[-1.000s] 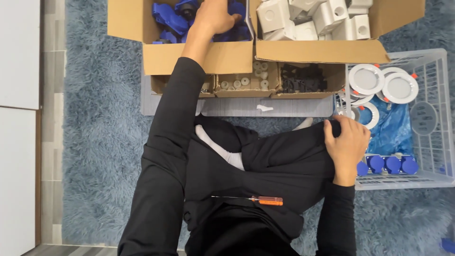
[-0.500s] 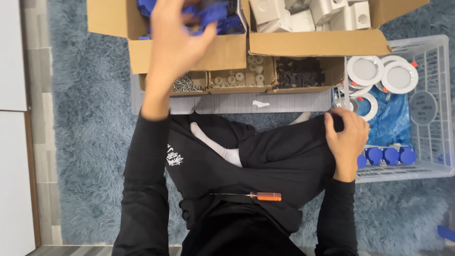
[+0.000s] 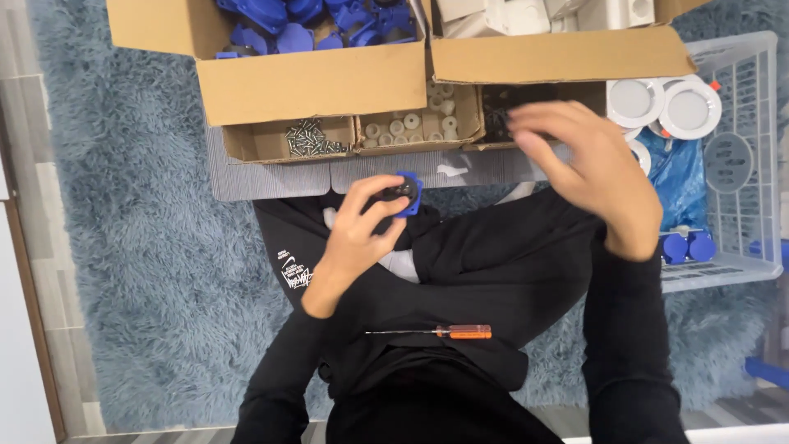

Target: The person is using a screwdriver to service or assemble a small blue and white battery component while sitting on the floor.

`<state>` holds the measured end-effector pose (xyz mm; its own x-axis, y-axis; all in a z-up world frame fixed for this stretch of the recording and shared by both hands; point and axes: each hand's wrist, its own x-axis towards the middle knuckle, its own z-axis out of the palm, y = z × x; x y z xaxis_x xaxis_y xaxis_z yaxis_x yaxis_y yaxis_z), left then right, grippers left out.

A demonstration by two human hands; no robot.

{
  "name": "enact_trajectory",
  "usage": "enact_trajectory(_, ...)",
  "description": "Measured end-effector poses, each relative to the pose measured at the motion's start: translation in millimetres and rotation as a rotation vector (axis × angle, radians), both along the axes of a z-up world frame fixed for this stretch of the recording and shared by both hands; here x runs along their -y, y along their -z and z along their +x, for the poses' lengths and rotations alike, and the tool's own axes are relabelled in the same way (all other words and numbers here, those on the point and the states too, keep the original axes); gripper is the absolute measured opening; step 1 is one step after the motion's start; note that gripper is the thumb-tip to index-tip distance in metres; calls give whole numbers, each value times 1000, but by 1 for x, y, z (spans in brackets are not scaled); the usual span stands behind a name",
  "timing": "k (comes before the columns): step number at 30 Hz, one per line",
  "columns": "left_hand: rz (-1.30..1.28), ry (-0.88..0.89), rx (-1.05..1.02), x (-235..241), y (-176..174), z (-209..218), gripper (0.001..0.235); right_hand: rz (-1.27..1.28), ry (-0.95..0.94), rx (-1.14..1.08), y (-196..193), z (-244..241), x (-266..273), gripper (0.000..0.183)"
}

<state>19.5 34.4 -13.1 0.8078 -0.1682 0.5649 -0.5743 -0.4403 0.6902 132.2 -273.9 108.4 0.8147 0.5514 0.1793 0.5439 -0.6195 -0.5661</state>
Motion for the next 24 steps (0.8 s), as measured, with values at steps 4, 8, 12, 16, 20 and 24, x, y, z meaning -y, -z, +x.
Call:
enact_trajectory(4,51,-27,106,9,30,5,21,-323,-108,-234,17,36,-13,46)
enact_trajectory(8,62,-65,149,13,50,10,25,-450,-64,-267,24,51,-23,31)
enact_trajectory(12,75,-82,170,15,52,14,18,-500,47,-409,38,66,-19,33)
enact_trajectory(16,88,-73,196,16,49,16,14,-578,130,-494,35,71,-25,35)
enact_trajectory(20,94,-69,230,14,43,21,12,-555,86,-389,60,76,-16,33)
enact_trajectory(24,134,-88,188,10,28,10,12,-538,49,-227,78,76,-6,13)
